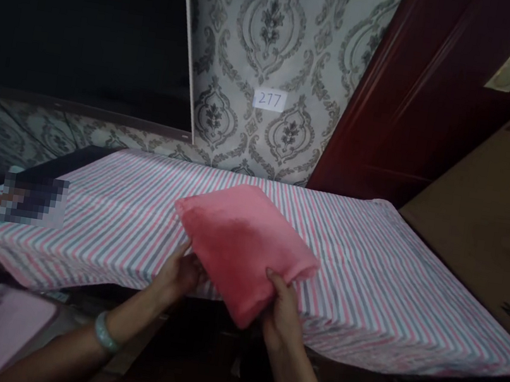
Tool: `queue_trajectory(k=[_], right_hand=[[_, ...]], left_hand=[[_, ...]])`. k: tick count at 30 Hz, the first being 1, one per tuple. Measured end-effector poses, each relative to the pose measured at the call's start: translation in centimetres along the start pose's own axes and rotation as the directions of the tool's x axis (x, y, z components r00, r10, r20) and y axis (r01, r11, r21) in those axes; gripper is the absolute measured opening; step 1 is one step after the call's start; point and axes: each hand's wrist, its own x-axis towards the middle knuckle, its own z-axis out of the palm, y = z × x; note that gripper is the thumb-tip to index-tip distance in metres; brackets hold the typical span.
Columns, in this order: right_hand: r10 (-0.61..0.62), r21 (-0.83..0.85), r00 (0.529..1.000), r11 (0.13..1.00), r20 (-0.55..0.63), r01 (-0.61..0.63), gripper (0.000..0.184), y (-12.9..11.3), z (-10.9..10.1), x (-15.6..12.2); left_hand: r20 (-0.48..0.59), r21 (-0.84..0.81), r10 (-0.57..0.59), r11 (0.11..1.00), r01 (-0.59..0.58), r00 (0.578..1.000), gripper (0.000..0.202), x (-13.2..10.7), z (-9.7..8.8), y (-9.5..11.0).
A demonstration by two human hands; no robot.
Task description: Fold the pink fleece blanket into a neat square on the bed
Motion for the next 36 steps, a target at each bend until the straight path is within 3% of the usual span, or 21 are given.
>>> queue_trajectory(k=[3, 6, 10, 13, 17, 22, 24, 26, 28, 29, 30, 32, 34, 36], right_hand=[[0.043, -0.028, 0.998, 0.999, -0.052, -0.045, 0.065, -2.6, -1.5, -0.6], [0.117, -0.074, 0.988, 0.989, -0.099, -0.125, 0.068, -3.9, -3.9, -1.2], [0.110, -0.171, 0.991, 0.978, -0.080, -0.123, 0.077, -3.2, -6.9, -1.6], [0.080, -0.210, 0.996, 0.974, -0.030, -0.084, 0.082, -2.5, -7.8, -1.6], [0.009, -0.248, 1.000, 0.969, -0.017, -0.013, 0.079, -3.8, -6.2, -1.0], [-0.231, -0.327, 0.969, 0.913, 0.084, 0.246, 0.062, -8.8, -0.9, 1.7], [-0.310, -0.358, 0.940, 0.869, 0.141, 0.341, 0.051, -11.2, 1.0, 3.4], [-0.371, -0.387, 0.909, 0.823, 0.188, 0.416, 0.041, -13.6, 2.2, 5.2], [-0.410, -0.406, 0.885, 0.787, 0.220, 0.465, 0.034, -15.3, 2.2, 6.9], [-0.417, -0.414, 0.879, 0.775, 0.231, 0.477, 0.031, -15.8, 1.7, 7.8], [-0.411, -0.428, 0.880, 0.770, 0.235, 0.474, 0.029, -16.0, 1.0, 8.6], [-0.338, -0.493, 0.922, 0.779, 0.190, 0.387, 0.023, -15.2, -0.9, 10.0], [-0.195, -0.566, 0.978, 0.798, 0.079, 0.205, 0.018, -13.2, -3.3, 11.0], [-0.079, -0.580, 0.997, 0.812, 0.000, 0.065, 0.018, -10.9, -5.5, 11.4]], left_hand=[[-0.017, -0.119, 0.111, 0.987, -0.112, 0.994, 0.036, 1.9, 0.1, 2.5], [0.016, -0.137, 0.227, 0.965, -0.223, 0.974, 0.037, 2.8, 0.5, 3.3], [-0.015, -0.038, 0.216, 0.976, -0.216, 0.976, 0.038, 3.0, 0.6, 2.6], [-0.057, -0.008, 0.209, 0.978, -0.210, 0.976, 0.034, 3.0, 0.5, 2.5], [-0.100, 0.025, 0.268, 0.963, -0.267, 0.958, 0.023, 3.0, 1.7, 4.1], [-0.034, 0.026, 0.380, 0.925, -0.379, 0.924, 0.013, 3.0, 5.7, 8.3], [0.017, -0.010, 0.472, 0.882, -0.471, 0.882, 0.011, 2.4, 7.5, 9.8], [0.068, -0.055, 0.585, 0.811, -0.583, 0.808, 0.015, 1.2, 8.9, 10.2], [0.115, -0.080, 0.666, 0.746, -0.661, 0.737, 0.024, -0.4, 9.3, 9.4], [0.125, -0.078, 0.679, 0.733, -0.675, 0.723, 0.027, -1.1, 8.9, 8.5], [0.123, -0.066, 0.670, 0.742, -0.668, 0.732, 0.029, -1.7, 8.2, 7.3], [0.069, -0.017, 0.570, 0.821, -0.570, 0.819, 0.030, -2.2, 6.0, 4.4], [-0.044, 0.023, 0.392, 0.920, -0.391, 0.919, 0.030, -2.0, 3.1, 1.7], [-0.128, 0.055, 0.262, 0.965, -0.257, 0.956, 0.027, -1.5, 0.6, -0.3]])
